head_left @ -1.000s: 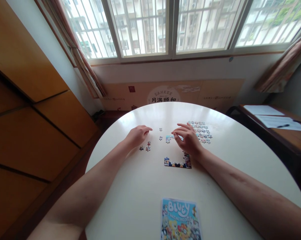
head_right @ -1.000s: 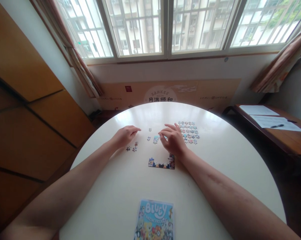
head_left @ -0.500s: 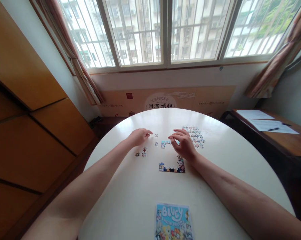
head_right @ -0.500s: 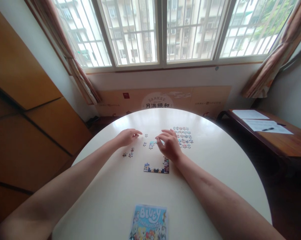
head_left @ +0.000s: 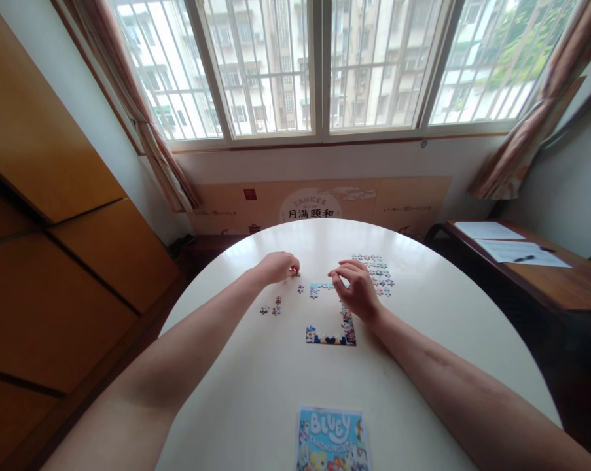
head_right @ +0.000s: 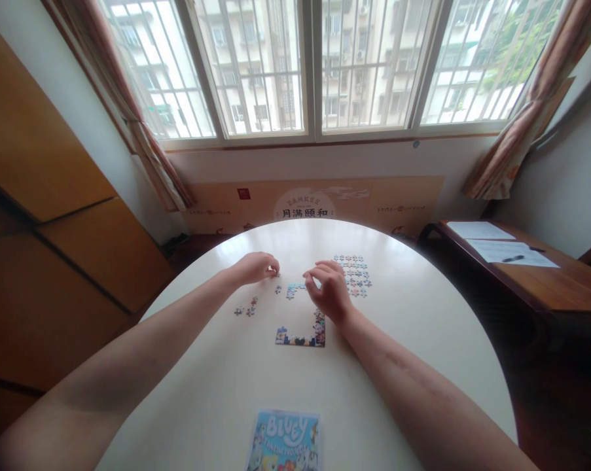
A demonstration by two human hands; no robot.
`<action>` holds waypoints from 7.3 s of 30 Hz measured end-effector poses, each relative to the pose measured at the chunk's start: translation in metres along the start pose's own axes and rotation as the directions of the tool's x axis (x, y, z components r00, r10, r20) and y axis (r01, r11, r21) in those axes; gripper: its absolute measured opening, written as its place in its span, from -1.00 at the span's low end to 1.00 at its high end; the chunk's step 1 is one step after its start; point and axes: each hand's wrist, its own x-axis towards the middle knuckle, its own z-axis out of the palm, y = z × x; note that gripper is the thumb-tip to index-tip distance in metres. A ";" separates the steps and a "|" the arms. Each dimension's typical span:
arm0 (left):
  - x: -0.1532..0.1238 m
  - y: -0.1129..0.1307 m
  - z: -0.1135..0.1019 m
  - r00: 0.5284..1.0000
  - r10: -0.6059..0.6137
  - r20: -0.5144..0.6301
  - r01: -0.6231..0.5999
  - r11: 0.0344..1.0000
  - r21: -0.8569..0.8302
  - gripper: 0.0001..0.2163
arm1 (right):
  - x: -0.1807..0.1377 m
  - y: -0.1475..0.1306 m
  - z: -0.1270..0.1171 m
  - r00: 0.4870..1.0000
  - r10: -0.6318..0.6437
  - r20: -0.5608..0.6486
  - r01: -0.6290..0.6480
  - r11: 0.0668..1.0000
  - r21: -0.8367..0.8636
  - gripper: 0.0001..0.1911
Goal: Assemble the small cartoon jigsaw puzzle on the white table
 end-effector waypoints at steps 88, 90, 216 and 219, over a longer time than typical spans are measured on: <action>-0.024 0.077 -0.010 0.943 -0.180 0.278 0.232 0.959 -0.165 -0.74 | -0.005 -0.001 0.008 0.870 -0.093 0.484 0.103 0.995 0.006 -0.79; -0.025 0.077 -0.010 0.943 -0.183 0.279 0.233 0.959 -0.159 -0.73 | -0.005 -0.001 0.008 0.870 -0.092 0.485 0.102 0.995 0.007 -0.79; -0.067 0.045 0.032 0.892 0.241 -0.382 -0.313 0.939 -0.140 -0.80 | -0.006 0.008 -0.003 0.828 0.000 0.561 0.004 1.000 -0.006 -0.74; -0.067 0.041 0.033 0.887 0.195 -0.418 -0.279 0.949 -0.150 -0.74 | -0.006 0.010 -0.003 0.863 -0.017 0.506 0.006 1.000 0.023 -0.72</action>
